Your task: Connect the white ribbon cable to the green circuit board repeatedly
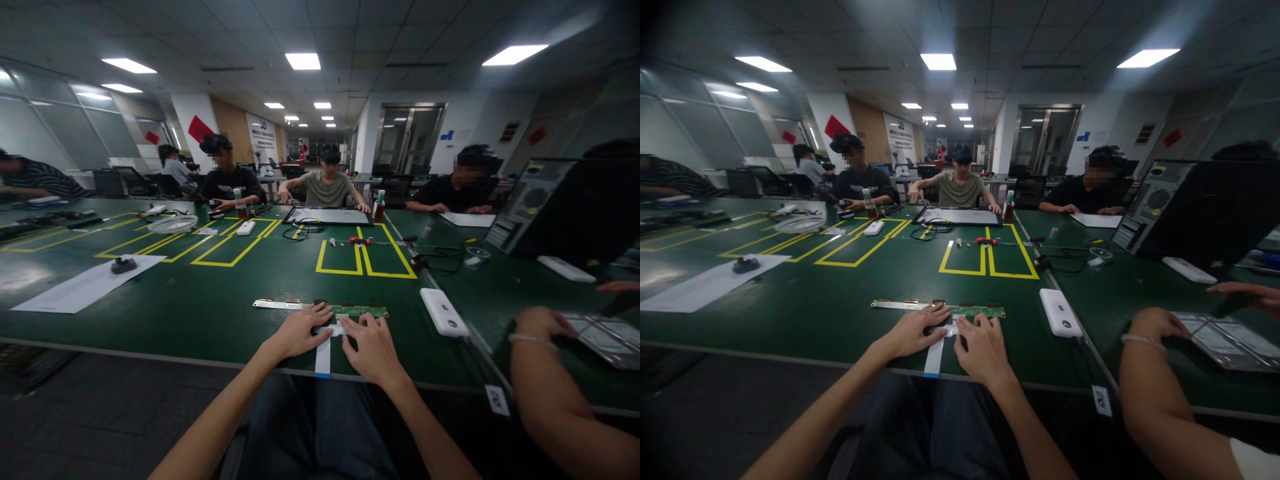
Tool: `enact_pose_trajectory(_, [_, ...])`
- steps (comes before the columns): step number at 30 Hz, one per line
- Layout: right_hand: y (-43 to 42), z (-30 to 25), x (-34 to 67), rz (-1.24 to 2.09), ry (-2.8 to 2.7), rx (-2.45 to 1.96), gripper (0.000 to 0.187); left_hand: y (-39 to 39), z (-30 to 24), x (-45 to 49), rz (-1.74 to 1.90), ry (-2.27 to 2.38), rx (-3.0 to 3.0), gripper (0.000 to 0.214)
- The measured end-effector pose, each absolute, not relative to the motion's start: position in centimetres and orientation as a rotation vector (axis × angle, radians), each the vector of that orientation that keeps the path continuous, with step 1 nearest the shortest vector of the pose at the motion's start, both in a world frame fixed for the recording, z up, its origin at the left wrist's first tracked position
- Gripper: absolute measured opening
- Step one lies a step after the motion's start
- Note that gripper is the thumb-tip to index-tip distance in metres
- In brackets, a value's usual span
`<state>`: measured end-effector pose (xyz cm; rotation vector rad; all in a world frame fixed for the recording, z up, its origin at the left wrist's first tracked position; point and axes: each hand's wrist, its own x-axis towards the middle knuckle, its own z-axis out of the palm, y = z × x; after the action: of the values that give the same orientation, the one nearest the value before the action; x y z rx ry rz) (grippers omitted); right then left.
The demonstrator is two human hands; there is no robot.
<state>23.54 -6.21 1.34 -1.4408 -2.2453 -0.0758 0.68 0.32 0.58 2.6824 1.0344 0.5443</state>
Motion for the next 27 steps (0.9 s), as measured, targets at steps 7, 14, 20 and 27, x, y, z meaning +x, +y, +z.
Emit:
enact_pose_trajectory(7, [-6.26,1.27,23.73,-0.067,-2.216,-1.43,0.041,0.16,0.04,0.95,0.601,1.053,2.668,0.054])
enact_pose_trajectory(14, [-6.4,1.29,23.83,-0.051,-2.235,-1.383,0.04,-0.1,0.38,1.09,0.579,1.065,2.677,0.053])
enact_pose_trajectory(20, [-6.27,1.16,23.71,-0.083,-2.22,-1.418,0.038,-0.03,0.09,0.97,0.589,1.068,2.683,0.053])
enact_pose_trajectory(27, [-6.21,1.17,23.72,-0.082,-2.222,-1.418,0.037,-0.03,0.15,0.95,0.583,1.068,2.673,0.053])
